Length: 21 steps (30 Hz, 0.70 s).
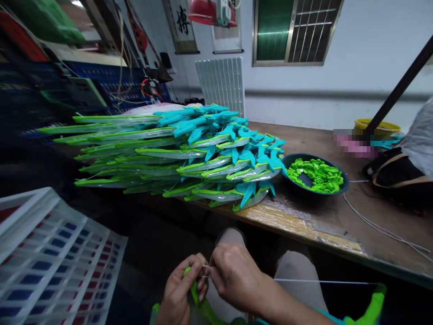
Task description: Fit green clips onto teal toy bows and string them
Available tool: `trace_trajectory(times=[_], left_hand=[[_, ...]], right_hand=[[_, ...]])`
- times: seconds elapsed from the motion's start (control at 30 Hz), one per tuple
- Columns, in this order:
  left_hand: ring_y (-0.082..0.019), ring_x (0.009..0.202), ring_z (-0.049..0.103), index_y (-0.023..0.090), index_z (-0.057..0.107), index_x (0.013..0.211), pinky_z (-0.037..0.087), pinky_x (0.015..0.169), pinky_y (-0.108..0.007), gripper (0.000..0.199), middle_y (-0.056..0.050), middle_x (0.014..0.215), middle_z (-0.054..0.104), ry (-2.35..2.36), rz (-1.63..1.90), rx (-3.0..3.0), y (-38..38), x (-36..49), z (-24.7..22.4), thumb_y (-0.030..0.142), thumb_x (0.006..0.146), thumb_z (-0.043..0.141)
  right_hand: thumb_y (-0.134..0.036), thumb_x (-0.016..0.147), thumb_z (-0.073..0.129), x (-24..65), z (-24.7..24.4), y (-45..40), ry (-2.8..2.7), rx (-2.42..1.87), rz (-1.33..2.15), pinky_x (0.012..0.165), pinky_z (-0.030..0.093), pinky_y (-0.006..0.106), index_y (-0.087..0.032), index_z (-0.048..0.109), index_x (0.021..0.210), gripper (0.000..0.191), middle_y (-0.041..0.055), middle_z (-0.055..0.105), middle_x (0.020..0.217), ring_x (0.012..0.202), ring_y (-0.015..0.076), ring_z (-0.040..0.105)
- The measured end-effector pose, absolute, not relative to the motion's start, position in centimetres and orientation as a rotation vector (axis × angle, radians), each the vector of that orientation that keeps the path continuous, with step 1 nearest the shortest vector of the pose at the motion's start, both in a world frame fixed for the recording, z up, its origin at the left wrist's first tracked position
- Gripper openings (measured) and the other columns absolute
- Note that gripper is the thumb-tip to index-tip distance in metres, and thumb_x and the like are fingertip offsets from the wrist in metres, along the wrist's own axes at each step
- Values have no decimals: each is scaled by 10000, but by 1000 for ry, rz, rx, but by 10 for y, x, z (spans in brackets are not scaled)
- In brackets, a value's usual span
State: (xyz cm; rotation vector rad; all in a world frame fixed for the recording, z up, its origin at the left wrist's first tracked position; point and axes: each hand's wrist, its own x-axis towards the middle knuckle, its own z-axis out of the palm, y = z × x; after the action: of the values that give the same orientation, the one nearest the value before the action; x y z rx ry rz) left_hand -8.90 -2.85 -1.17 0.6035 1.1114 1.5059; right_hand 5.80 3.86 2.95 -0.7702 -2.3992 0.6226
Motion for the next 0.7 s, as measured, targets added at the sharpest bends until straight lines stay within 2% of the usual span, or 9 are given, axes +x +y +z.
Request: trace_trajectory(times=[0.13,0.37,0.53,0.63,0.7], left_hand=[[-62,440,409,132,537,637,346,387,-168,551,32,566,431,1067,1515,601,-24,-86,-3,577,724,851],[-62,452,413,137,547,657,341,395,-179,482,27,629,428,958,1468,718,-22,-87,6,518,821,793],[-56,513,410,139,566,707,342,460,-175,394,22,685,428,724,1444,793,-6,-82,31,440,904,727],[-51,536,387,144,539,717,322,475,-162,365,27,694,412,632,1473,749,10,-80,48,385,895,746],[-53,559,400,142,527,706,348,495,-159,382,26,704,422,620,1510,729,19,-81,59,377,856,789]], right_hand=[[-119,896,618,63,39,36,-2432,-754,625,599,348,276,-158,552,779,140,23,605,750,660,140,550],[-105,909,518,80,63,23,-2512,-747,443,599,364,284,-182,491,812,127,20,568,796,679,140,533],[-85,791,535,69,86,26,-2470,-602,-142,551,323,334,-187,489,792,111,29,547,736,634,180,484],[-61,837,459,60,97,32,-2306,-593,-438,557,325,354,-176,506,809,127,35,512,692,611,196,452],[-87,913,412,58,99,36,-2229,-614,-486,564,353,356,-143,551,896,151,51,539,724,625,204,471]])
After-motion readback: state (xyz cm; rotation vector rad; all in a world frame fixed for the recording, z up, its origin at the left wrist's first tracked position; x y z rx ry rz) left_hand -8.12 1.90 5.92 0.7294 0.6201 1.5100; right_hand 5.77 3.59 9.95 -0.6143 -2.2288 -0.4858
